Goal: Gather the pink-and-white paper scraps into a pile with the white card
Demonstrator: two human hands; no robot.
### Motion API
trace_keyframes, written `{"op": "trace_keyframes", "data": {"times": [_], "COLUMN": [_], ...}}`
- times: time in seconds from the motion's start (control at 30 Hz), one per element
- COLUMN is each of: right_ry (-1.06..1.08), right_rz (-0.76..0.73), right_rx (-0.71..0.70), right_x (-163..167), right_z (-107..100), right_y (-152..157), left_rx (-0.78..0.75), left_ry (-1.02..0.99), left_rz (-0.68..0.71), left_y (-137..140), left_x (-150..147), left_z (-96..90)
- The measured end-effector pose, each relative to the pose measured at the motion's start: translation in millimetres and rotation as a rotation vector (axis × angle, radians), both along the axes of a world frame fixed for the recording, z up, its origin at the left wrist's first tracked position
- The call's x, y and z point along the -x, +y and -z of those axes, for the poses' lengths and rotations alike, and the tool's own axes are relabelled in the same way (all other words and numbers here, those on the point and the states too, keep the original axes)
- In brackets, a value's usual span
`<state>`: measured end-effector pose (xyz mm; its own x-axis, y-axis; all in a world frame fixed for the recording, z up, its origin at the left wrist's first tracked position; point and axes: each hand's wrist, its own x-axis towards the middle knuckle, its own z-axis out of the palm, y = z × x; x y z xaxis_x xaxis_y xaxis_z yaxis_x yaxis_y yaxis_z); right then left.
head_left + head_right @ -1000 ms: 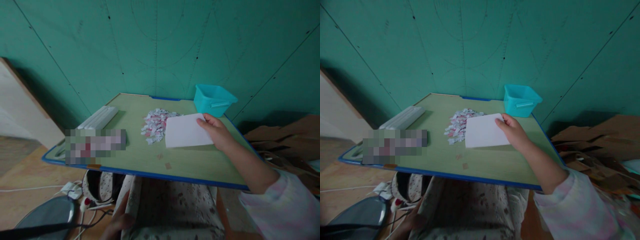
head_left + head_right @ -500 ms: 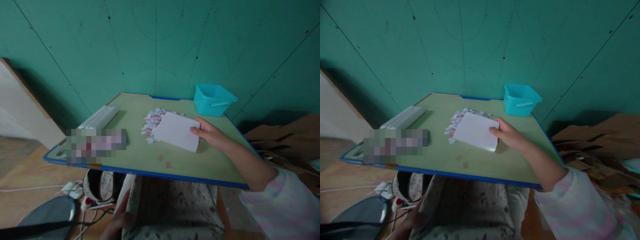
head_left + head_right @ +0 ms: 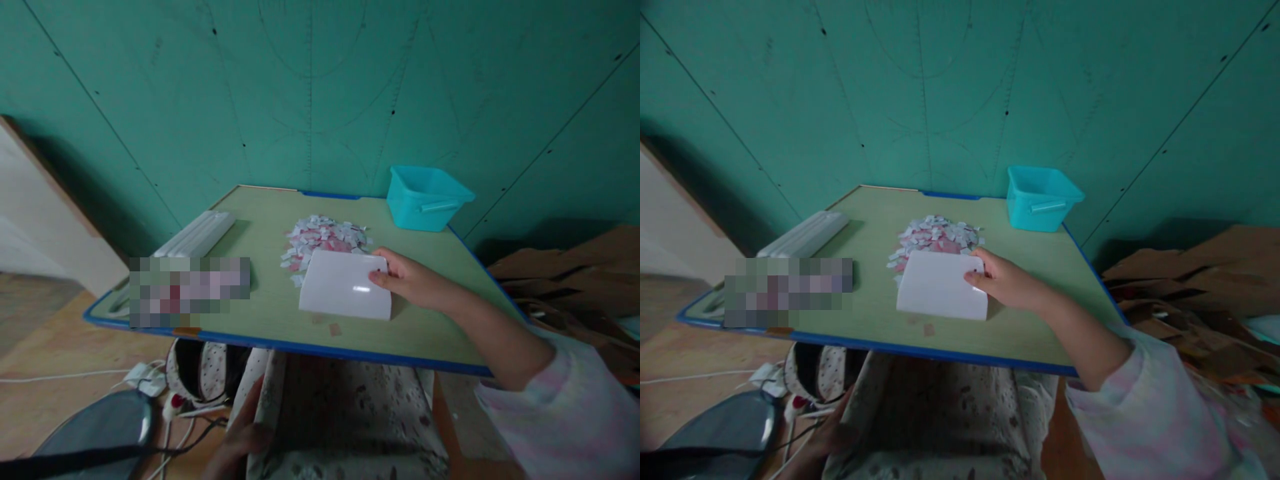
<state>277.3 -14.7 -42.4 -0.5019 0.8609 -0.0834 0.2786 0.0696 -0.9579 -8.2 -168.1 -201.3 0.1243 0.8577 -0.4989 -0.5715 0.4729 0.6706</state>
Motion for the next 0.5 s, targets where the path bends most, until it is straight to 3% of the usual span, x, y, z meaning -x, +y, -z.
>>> {"op": "trace_keyframes", "data": {"times": [0.13, 0.27, 0.37, 0.5], "right_ry": [0.031, 0.075, 0.021, -0.083], "right_rz": [-0.056, 0.01, -0.018, -0.069], "right_rx": [0.08, 0.083, 0.053, 0.046], "right_x": [2.9, 3.8, 4.6, 8.8], "right_z": [-3.1, -0.3, 4.3, 4.5], "right_y": [-3.6, -1.6, -2.4, -9.8], "left_rx": [0.012, 0.015, 0.005, -0.007], "left_ry": [-0.105, -0.15, -0.114, 0.089], "left_rz": [0.06, 0.086, 0.095, 0.168], "left_y": [-3.9, -5.2, -5.0, -4.2], "left_x": [-11.0, -20.6, -19.4, 0.4], "left_z": [-26.7, -48.7, -43.1, -12.2]}}
